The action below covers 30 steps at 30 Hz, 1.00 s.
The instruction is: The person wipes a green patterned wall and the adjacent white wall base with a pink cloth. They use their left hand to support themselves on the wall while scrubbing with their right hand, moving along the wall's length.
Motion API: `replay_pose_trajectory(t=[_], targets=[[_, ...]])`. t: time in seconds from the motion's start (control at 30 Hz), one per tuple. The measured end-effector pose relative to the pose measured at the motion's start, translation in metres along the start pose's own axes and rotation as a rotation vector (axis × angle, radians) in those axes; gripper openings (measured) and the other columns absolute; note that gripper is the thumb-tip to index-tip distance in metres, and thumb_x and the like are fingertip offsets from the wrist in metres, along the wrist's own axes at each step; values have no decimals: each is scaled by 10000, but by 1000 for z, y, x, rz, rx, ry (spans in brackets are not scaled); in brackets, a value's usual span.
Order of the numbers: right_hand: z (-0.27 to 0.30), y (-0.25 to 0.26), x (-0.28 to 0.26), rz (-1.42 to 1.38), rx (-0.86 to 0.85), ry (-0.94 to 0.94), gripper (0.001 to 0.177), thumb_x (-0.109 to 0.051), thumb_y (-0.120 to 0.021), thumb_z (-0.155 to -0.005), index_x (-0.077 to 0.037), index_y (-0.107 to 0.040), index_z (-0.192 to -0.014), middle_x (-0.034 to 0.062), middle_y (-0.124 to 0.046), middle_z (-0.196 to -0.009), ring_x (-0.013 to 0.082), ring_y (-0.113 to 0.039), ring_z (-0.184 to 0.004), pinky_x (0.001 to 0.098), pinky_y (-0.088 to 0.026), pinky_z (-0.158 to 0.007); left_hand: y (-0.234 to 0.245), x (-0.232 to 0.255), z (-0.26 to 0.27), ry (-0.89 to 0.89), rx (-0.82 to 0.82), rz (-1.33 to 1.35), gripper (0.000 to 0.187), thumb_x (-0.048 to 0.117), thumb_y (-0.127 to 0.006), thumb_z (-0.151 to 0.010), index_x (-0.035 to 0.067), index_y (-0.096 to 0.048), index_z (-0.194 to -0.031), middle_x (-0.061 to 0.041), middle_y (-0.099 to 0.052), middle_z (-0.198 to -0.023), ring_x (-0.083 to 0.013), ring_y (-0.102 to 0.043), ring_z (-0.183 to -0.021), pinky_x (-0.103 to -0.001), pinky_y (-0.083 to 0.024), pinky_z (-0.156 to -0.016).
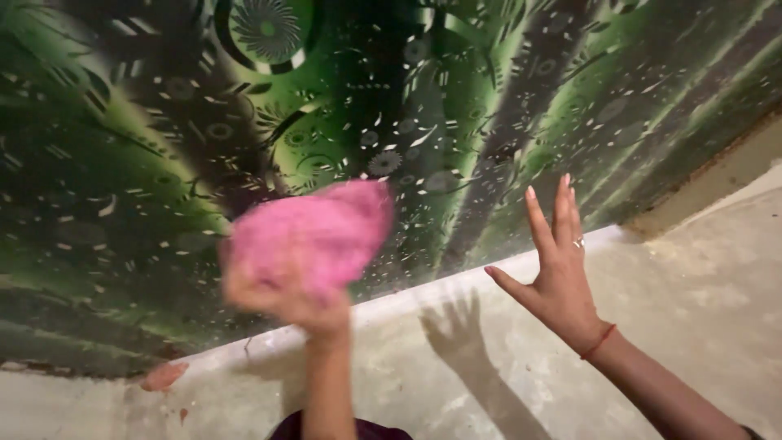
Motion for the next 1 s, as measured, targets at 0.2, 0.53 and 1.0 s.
replay_pose_trajectory(t=[0.2, 0.53, 1.0], targets=[[-21, -14, -33, 105, -26, 110, 1089, -424, -880, -697, -144, -324, -1590, 262, -48, -1678, 485, -84, -1560, 614, -187, -1219, 74, -59, 8, 766, 554, 459, 214, 226, -560, -1109, 119, -490, -1282, -85, -692, -781, -191, -631, -557, -320, -509, -462], [-20, -20, -63, 69, -58, 112, 1085, -345, -870, -721, -142, -288, -1613, 296, -15, -1678, 499, -80, -1563, 597, -178, -1232, -19, 29, 51, -297, -364, -924, 289, 176, -515, -1025, 282, -625, -1270, -139, -549, -1222, -346, -587, -1053, -489, -451, -1005], [-34, -11, -17, 151, -98, 79, 1205, -342, -878, -662, -86, -167, -1600, 374, 67, -1605, 600, -13, -1491, 630, -221, -1155, 85, -58, 5, 477, 461, -263, 369, 146, -635, -1152, 31, -400, -1413, -204, -537, -1451, -265, -634, -1247, -421, -546, -1152]])
Point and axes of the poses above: each hand's wrist, its own z-axis away from the middle knuckle, its own y-axis out of the back of the hand, x = y × z, the point moved 4 cm from there along -z, towards the middle knuckle
